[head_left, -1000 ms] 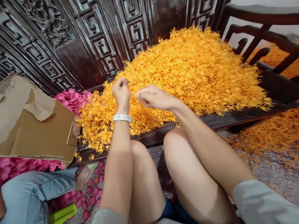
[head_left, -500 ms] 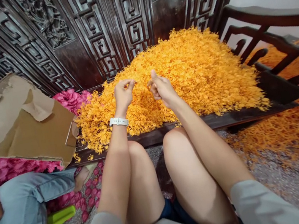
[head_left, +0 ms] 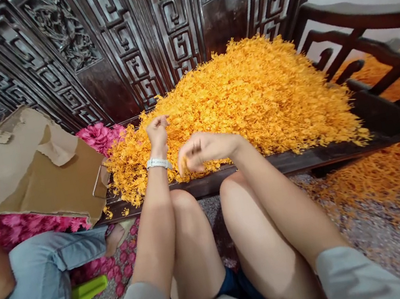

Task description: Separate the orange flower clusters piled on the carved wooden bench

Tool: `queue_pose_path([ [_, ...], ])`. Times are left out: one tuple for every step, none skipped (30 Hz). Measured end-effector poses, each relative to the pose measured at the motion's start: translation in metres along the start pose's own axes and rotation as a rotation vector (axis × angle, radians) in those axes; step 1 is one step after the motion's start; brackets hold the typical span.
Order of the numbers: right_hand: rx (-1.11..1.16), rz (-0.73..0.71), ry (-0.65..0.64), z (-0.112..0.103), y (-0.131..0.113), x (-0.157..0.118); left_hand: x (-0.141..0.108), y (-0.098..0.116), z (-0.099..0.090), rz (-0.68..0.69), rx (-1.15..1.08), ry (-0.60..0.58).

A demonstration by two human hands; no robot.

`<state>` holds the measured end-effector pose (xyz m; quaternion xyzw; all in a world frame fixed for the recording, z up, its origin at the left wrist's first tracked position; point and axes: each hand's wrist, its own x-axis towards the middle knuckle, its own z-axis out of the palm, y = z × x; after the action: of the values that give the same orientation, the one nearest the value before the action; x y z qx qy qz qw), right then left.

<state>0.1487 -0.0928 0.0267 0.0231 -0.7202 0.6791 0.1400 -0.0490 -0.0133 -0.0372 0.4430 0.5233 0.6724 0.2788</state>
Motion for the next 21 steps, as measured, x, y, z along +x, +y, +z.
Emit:
queue_pose_path([
  [0.042,-0.076,0.229,-0.003,0.003,0.002,-0.001,0.002,-0.001,0.028,0.000,-0.038],
  [0.086,-0.126,0.454,-0.009,0.008,0.003,-0.003,0.004,0.000,0.058,0.001,-0.070],
  [0.123,-0.139,0.649,-0.017,0.013,0.004,-0.005,0.008,0.001,0.087,0.007,-0.101],
  [0.145,-0.121,0.814,-0.025,0.020,0.003,-0.008,0.012,0.002,0.110,0.016,-0.134],
  [0.153,-0.085,0.948,-0.032,0.026,0.002,-0.010,0.017,0.003,0.129,0.028,-0.173],
  [0.146,-0.043,1.063,-0.039,0.032,0.001,-0.012,0.021,0.005,0.146,0.040,-0.216],
  [0.130,-0.004,1.157,-0.044,0.036,-0.001,-0.015,0.025,0.006,0.169,0.050,-0.260],
  [0.101,0.028,1.222,-0.047,0.040,-0.003,-0.017,0.029,0.008,0.197,0.060,-0.302],
  [0.055,0.044,1.258,-0.049,0.042,-0.004,-0.019,0.032,0.009,0.225,0.077,-0.341],
  [-0.013,0.045,1.267,-0.049,0.044,-0.005,-0.021,0.034,0.010,0.249,0.107,-0.380],
  [-0.111,0.031,1.252,-0.049,0.044,-0.006,-0.023,0.035,0.011,0.266,0.149,-0.415],
  [-0.238,0.012,1.228,-0.048,0.043,-0.007,-0.024,0.035,0.012,0.274,0.199,-0.433],
  [-0.383,-0.005,1.193,-0.047,0.042,-0.008,-0.024,0.035,0.013,0.276,0.250,-0.429],
  [-0.530,-0.011,1.147,-0.046,0.040,-0.009,-0.023,0.034,0.015,0.274,0.293,-0.401],
  [-0.655,-0.004,1.093,-0.045,0.037,-0.009,-0.022,0.032,0.016,0.270,0.320,-0.360],
  [-0.737,0.012,1.031,-0.043,0.033,-0.010,-0.020,0.030,0.017,0.266,0.327,-0.318],
  [-0.759,0.031,0.943,-0.040,0.028,-0.011,-0.017,0.028,0.017,0.261,0.319,-0.273],
  [-0.718,0.056,0.802,-0.035,0.022,-0.011,-0.014,0.026,0.017,0.252,0.299,-0.222],
  [-0.624,0.079,0.600,-0.030,0.016,-0.012,-0.010,0.023,0.016,0.236,0.270,-0.157],
  [-0.498,0.099,0.353,-0.023,0.011,-0.012,-0.007,0.020,0.015,0.212,0.234,-0.083],
  [-0.364,0.112,0.097,-0.015,0.005,-0.012,-0.004,0.017,0.012,0.185,0.200,-0.007],
])
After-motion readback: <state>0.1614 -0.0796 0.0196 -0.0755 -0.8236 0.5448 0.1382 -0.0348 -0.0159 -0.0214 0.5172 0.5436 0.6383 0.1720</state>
